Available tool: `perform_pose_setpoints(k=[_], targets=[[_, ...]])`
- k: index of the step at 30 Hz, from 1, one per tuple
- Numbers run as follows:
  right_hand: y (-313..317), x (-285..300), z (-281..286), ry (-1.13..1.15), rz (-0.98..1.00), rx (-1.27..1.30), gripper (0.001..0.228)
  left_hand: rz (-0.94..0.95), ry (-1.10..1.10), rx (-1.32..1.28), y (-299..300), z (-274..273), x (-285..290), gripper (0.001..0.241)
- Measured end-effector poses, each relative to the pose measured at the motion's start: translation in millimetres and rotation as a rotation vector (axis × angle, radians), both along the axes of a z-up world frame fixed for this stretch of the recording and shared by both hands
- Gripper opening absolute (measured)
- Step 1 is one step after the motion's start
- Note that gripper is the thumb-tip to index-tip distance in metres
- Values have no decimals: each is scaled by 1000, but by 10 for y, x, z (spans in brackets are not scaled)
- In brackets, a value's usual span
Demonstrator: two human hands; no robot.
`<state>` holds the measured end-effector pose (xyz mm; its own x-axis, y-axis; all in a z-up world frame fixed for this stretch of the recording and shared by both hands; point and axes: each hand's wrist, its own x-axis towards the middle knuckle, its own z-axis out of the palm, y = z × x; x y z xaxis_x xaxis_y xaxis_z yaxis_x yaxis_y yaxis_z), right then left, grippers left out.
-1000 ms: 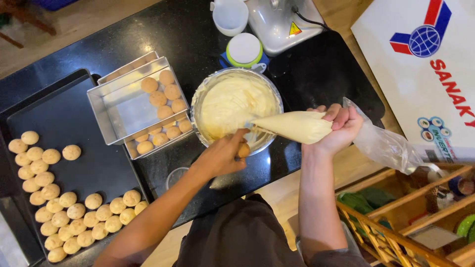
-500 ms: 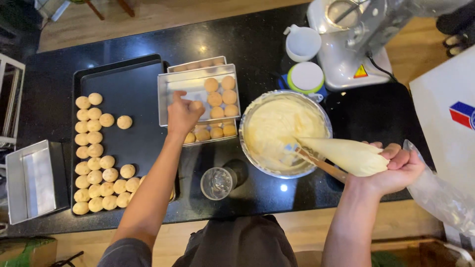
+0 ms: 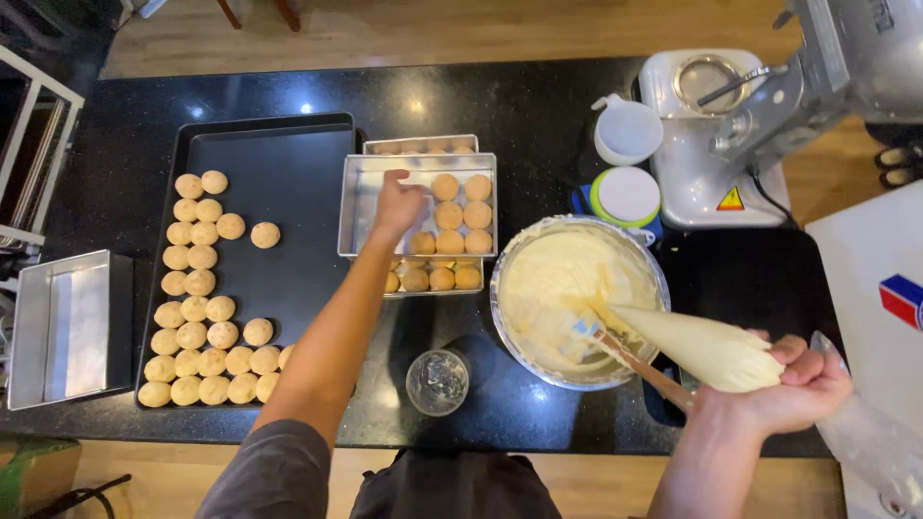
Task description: Filling small round pastries with cream using a piping bag and arranging them in trays.
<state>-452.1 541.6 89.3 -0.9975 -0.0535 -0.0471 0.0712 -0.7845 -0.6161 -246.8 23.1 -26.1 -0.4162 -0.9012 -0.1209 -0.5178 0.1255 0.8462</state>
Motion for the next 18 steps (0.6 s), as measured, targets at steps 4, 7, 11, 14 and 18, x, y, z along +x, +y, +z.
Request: perform_pose_setpoints(k=[4, 7, 11, 14, 18], targets=[[59, -94, -83, -21, -88, 23, 43, 83, 166, 290, 43, -67, -320, 65], [16, -168, -214, 6, 14, 20, 41, 72, 188, 245, 29, -341, -396, 60], [-148, -138, -678, 59, 156, 12, 39, 108, 10, -7, 131, 227, 40, 59], [74, -209, -948, 124, 170, 41, 37, 96, 227, -262, 230, 516, 398, 41], [527, -435, -940, 260, 115, 116, 36, 191, 411, -456, 202, 681, 855, 33]])
